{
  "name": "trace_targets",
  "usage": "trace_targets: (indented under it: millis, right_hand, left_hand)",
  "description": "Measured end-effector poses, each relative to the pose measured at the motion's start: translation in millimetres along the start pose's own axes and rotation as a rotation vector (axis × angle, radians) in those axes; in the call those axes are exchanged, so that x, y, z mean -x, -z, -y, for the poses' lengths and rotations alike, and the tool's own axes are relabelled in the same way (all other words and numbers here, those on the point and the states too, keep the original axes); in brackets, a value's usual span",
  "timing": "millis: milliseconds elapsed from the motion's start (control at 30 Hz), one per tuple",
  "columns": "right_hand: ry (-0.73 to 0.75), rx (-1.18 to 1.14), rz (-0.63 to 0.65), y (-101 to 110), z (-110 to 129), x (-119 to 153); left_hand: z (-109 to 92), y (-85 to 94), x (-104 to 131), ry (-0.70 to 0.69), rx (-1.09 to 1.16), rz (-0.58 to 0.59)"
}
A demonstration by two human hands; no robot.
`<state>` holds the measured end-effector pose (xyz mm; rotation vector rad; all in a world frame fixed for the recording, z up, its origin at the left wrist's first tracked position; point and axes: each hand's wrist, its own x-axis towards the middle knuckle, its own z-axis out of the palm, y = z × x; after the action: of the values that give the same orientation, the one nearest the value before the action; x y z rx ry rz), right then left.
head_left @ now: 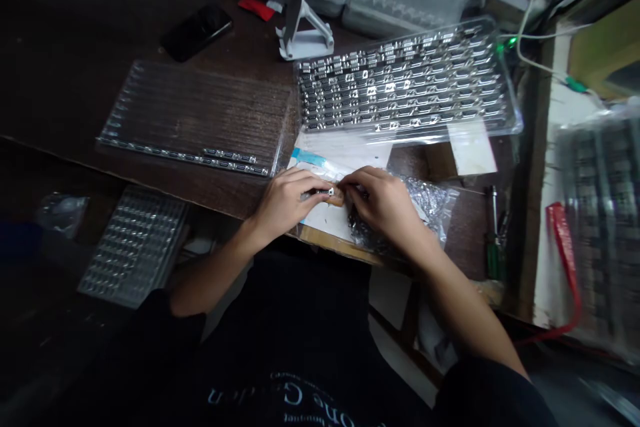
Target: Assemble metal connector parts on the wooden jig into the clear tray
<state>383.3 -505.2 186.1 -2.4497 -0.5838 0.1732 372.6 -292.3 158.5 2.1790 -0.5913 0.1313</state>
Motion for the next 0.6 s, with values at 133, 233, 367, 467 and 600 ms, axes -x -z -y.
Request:
trace_targets:
  millis: [133,233,367,467,600]
  right_hand:
    - [0.031,0.028,-0.002,-6.1,1.3,-1.4]
    - [0.126,-0.017,0.000,-9.6,1.1,-1.0]
    - [0.281,0.159,0.017,-14.1,7.5,1.7]
    - [0.323,0.333,0.060,-15.4,15.5,2.7]
    - [0.254,0.297,0.113,-5.8,17.3,2.3]
  left_hand:
    - [0.5,-0.8,2.6,-0.033,0.002,-0.035]
    - [0.8,0.7,4.7,0.009,-0.015,-0.186]
    - [0.0,4.0,7.5,0.096,-0.187,-0.094]
    - [-0.4,5.8,9.4,0.114,-0.265,0.013]
    - [0.8,5.5,10.1,0.110,-0.244,-0.023]
